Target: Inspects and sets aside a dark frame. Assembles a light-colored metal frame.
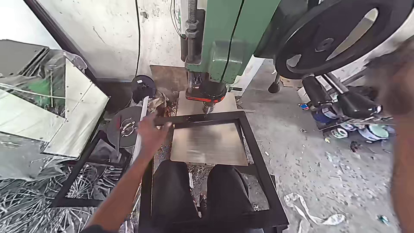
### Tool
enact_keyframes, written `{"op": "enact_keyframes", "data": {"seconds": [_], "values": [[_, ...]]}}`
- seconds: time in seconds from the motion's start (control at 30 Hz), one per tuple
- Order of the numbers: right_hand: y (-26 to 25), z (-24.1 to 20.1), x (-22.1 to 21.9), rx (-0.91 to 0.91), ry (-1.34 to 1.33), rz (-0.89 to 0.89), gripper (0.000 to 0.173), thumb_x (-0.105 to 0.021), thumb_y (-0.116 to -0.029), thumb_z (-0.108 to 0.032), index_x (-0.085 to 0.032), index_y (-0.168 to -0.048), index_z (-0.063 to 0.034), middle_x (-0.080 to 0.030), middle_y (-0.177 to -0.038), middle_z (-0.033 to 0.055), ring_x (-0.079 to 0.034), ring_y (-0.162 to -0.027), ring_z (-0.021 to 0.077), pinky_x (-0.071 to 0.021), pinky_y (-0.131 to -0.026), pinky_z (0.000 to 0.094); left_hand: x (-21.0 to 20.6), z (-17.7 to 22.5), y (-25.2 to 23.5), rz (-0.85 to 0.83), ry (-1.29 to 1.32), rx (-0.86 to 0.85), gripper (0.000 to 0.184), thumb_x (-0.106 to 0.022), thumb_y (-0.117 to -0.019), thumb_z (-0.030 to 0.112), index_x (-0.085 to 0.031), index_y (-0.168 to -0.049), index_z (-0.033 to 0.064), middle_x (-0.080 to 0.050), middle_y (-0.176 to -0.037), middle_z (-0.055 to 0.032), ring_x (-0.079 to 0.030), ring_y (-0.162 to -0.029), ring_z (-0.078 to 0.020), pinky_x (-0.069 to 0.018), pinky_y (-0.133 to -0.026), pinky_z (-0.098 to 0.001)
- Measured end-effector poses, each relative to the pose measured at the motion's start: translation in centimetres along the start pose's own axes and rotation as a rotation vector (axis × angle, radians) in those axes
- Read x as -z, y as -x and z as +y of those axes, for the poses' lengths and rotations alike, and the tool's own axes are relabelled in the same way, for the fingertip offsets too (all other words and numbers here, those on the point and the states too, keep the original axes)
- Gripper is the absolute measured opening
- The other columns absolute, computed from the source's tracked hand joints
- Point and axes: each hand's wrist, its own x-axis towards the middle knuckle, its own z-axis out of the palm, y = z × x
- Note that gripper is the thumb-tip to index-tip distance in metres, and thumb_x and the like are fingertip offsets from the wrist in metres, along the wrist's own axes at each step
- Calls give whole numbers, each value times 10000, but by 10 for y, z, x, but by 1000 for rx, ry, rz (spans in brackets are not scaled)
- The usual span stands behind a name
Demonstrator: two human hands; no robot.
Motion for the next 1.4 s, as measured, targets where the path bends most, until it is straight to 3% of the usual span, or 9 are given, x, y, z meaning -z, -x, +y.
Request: {"op": "enact_keyframes", "data": {"seconds": [0.1,0.2,0.53,0.77,0.93,1.03,1.13,1.33,1.4], "values": [[122,70,-28,-503,1,-152,460,-557,-1047,-363,-525,-1408,-79,-657,-1249,94,-670,-1046,176,-586,-850,407,36,-64,34,-38,34,263,859,-693,-870,648,-527,-1440,27,-605,-1375,-228,-532,-1310,-435,-367,-1101,-690],[221,93,-69,-771,-37,-363,595,-530,-1036,-479,-464,-1524,-145,-629,-1364,157,-663,-1164,311,-571,-916,541,35,-99,60,-266,278,470,782,-673,-890,660,-584,-1378,55,-657,-1299,-180,-617,-1220,-325,-482,-1036,-601],[297,78,-113,-660,337,-550,647,-794,-872,-434,-568,-1327,-34,-672,-1083,215,-661,-1000,371,-519,-888,614,14,-68,79,-370,335,564,484,-816,-828,312,-669,-1175,8,-703,-1016,-186,-686,-946,-310,-550,-849,-567],[358,15,-87,-595,336,-419,684,-774,-886,-417,-508,-1402,-55,-688,-1018,194,-685,-917,347,-535,-819,611,82,-77,110,-272,118,470,558,-809,-830,393,-645,-1169,-19,-681,-1025,-231,-669,-978,-390,-523,-860,-641],[388,-15,-84,-341,310,-219,801,-738,-872,-400,-430,-1484,15,-682,-1146,241,-693,-1009,359,-546,-873,600,147,-69,145,-8,112,293,623,-770,-751,343,-641,-1238,-23,-700,-1070,-229,-680,-1013,-373,-518,-889,-634],[383,-45,-86,87,349,-85,977,-616,-931,-527,-234,-1567,109,-324,-1579,362,-345,-1481,459,-253,-1225,591,176,-56,170,159,70,193,728,-720,-696,434,-632,-1237,-44,-708,-1057,-228,-693,-988,-338,-529,-871,-594],[343,-99,-90,456,412,-36,834,-381,-1010,-650,-228,-1628,-111,-261,-1680,175,-140,-1586,329,-53,-1267,595,196,-42,189,259,38,120,725,-685,-700,483,-641,-1170,-66,-714,-960,-199,-699,-860,-256,-552,-782,-522],[274,-171,-130,695,474,6,835,-250,-1034,-636,-316,-1590,-17,-336,-1632,241,-230,-1553,402,-93,-1214,703,211,-36,205,377,101,-40,703,-709,-741,502,-628,-1083,-108,-699,-896,-130,-631,-793,-6,-537,-747,-237],[292,-189,-145,803,404,-99,767,-276,-1040,-627,-371,-1556,-67,-374,-1630,169,-256,-1555,311,-132,-1238,611,213,-37,207,404,163,-75,705,-723,-746,522,-623,-1073,-95,-696,-884,-73,-619,-784,64,-537,-735,-160]]}}
